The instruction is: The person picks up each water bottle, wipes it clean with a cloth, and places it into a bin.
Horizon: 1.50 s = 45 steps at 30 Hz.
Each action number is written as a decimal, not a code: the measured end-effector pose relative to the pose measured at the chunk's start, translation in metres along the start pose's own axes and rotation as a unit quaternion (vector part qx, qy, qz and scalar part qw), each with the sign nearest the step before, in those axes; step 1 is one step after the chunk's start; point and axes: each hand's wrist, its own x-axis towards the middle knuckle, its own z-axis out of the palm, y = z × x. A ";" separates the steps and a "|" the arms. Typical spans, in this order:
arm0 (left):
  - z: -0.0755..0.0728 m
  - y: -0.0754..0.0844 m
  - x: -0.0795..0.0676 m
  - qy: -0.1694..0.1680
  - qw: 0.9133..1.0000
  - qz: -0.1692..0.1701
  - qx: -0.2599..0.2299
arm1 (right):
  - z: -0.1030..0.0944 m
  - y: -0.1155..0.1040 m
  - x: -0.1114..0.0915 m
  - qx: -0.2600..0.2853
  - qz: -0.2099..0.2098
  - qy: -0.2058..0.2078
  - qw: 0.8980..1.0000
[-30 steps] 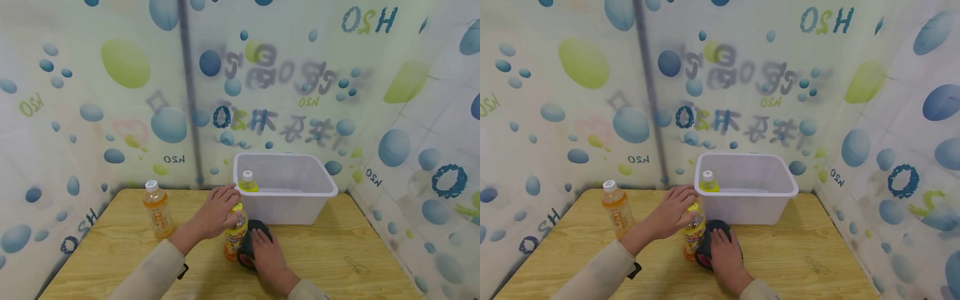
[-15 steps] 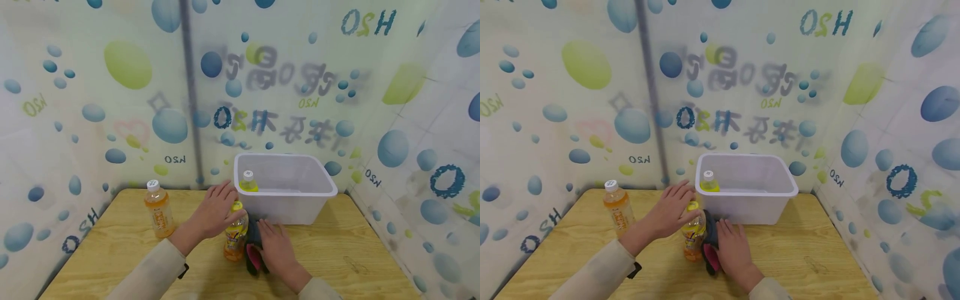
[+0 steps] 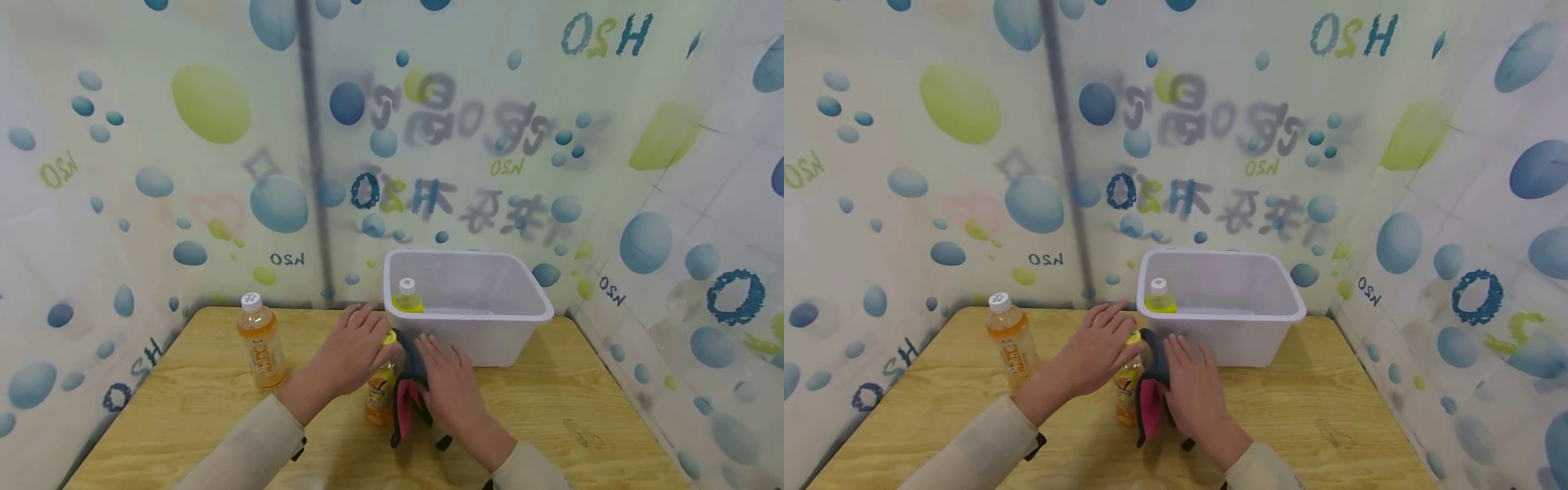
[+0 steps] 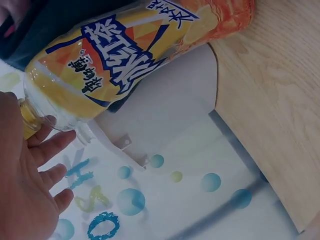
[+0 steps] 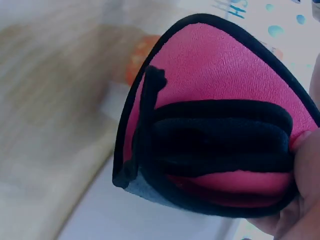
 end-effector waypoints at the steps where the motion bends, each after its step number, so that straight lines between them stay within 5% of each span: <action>1: 0.000 0.000 0.000 0.002 1.000 0.001 0.011 | -0.004 0.000 0.002 -0.004 -0.002 0.008 1.000; 8: 0.001 -0.001 -0.001 0.004 1.000 0.004 -0.020 | -0.022 -0.004 0.011 -0.029 -0.010 0.043 0.999; 24: 0.003 -0.005 -0.001 -0.007 0.998 0.004 -0.066 | -0.019 -0.013 0.015 -0.041 -0.042 0.010 0.998; 31: 0.004 -0.005 -0.001 -0.011 0.997 0.004 -0.076 | -0.015 -0.015 0.012 0.000 -0.017 -0.019 1.000; 45: 0.001 -0.004 -0.001 -0.022 0.996 0.005 -0.082 | -0.007 -0.017 0.004 -0.007 0.005 -0.027 1.000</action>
